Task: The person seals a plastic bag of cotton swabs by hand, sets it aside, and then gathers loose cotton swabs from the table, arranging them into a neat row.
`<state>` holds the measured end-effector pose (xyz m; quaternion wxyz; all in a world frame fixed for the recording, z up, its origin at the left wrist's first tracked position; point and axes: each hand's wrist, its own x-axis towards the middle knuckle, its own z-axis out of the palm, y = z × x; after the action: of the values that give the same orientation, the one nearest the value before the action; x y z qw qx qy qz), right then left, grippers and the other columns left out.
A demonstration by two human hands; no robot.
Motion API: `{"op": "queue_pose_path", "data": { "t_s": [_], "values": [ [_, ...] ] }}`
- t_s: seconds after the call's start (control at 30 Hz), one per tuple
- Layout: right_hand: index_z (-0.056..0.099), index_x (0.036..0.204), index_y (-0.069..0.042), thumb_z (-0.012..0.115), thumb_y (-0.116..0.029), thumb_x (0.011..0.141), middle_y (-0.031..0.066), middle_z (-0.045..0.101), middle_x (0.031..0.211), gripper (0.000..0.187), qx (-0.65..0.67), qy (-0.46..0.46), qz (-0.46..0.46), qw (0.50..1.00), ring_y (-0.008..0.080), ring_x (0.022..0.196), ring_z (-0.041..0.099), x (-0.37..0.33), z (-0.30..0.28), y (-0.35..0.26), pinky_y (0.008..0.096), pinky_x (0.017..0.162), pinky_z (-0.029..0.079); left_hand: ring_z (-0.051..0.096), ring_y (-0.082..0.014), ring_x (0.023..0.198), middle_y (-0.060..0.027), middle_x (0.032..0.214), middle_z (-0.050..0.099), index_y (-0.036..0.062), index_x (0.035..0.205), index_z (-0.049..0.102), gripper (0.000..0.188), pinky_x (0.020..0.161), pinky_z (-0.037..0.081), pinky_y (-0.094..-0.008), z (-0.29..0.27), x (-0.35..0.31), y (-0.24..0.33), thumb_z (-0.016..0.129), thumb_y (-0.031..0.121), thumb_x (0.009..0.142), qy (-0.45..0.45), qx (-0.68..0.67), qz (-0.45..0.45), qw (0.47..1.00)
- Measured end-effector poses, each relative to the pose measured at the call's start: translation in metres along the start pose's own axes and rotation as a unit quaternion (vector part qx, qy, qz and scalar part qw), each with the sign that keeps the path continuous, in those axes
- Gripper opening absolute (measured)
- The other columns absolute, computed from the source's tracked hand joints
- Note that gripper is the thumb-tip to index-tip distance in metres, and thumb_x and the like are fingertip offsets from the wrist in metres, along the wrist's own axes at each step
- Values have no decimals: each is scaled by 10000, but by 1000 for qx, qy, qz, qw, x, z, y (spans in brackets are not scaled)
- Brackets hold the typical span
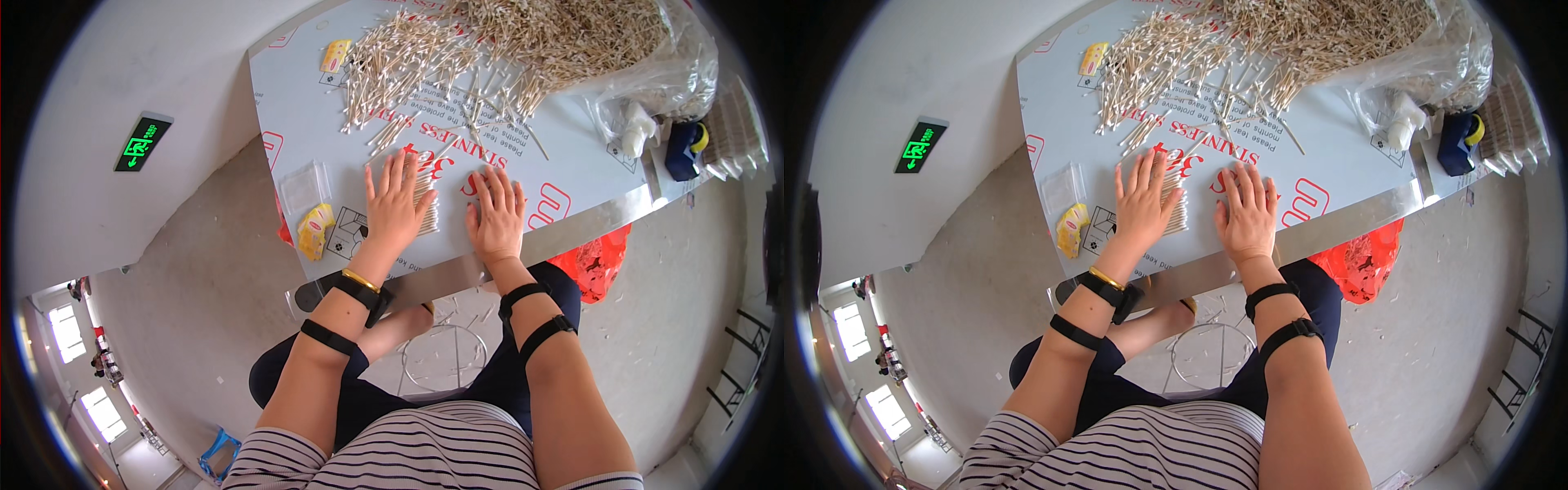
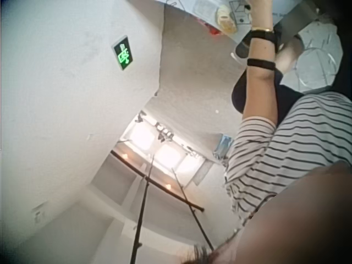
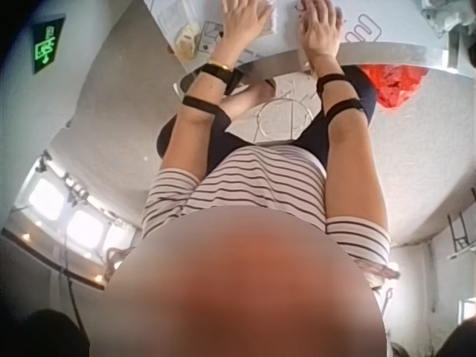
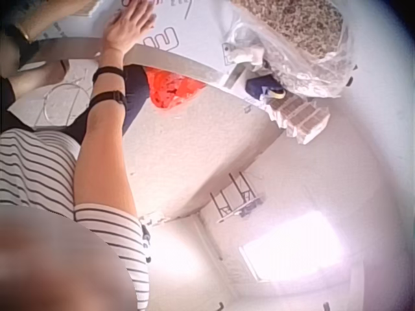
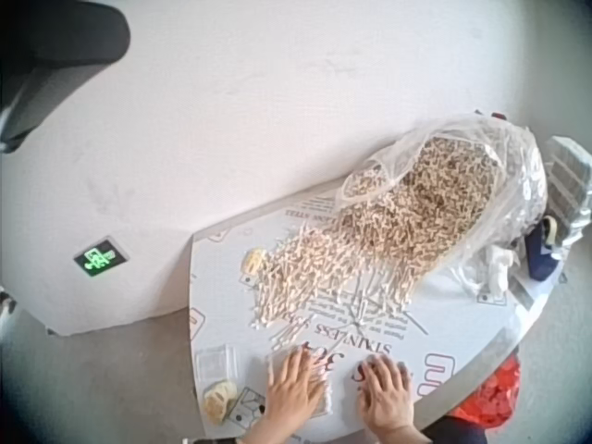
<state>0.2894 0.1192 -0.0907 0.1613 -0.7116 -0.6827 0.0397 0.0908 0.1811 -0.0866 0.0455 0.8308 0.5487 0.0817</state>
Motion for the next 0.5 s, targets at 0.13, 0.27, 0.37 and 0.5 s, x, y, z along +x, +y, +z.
{"op": "queue_pose_path", "data": {
  "t_s": [0.13, 0.27, 0.37, 0.5],
  "values": [
    [471, 1483, -172, 583, -266, 917, 50, 425, 1552, 584, -3, -2, 0, 1000, 257, 1479, 334, 0, -1, 0, 505, 1235, 209, 280, -315, 1511, -125, 1642, 294, 138, 1595, 309, 677, 1238, 68, -575, -3, -6, 2, 411, 520, 1045, -11, -24, -15, 1000],
    [468, 1484, -173, 586, -261, 914, 49, 422, 1554, 589, -3, -6, 0, 1000, 256, 1478, 337, 0, -1, 0, 507, 1235, 211, 275, -325, 1512, -130, 1637, 301, 143, 1597, 307, 674, 1235, 65, -581, -4, -11, -1, 407, 519, 1046, -5, -28, -12, 1000],
    [463, 1488, -173, 584, -262, 916, 48, 417, 1557, 591, -6, -3, -1, 1000, 255, 1477, 336, -1, 0, -1, 509, 1235, 211, 260, -327, 1519, -131, 1637, 301, 143, 1601, 296, 678, 1231, 56, -594, -4, -14, -2, 398, 522, 1048, -5, -22, -9, 1000],
    [465, 1486, -174, 581, -262, 917, 49, 416, 1558, 587, 0, -4, 0, 1000, 256, 1477, 336, 0, -1, 0, 509, 1234, 212, 236, -325, 1530, -131, 1639, 298, 139, 1607, 278, 693, 1224, 37, -614, -2, -16, -2, 388, 532, 1048, -6, 2, -4, 1000]
  ]
}}
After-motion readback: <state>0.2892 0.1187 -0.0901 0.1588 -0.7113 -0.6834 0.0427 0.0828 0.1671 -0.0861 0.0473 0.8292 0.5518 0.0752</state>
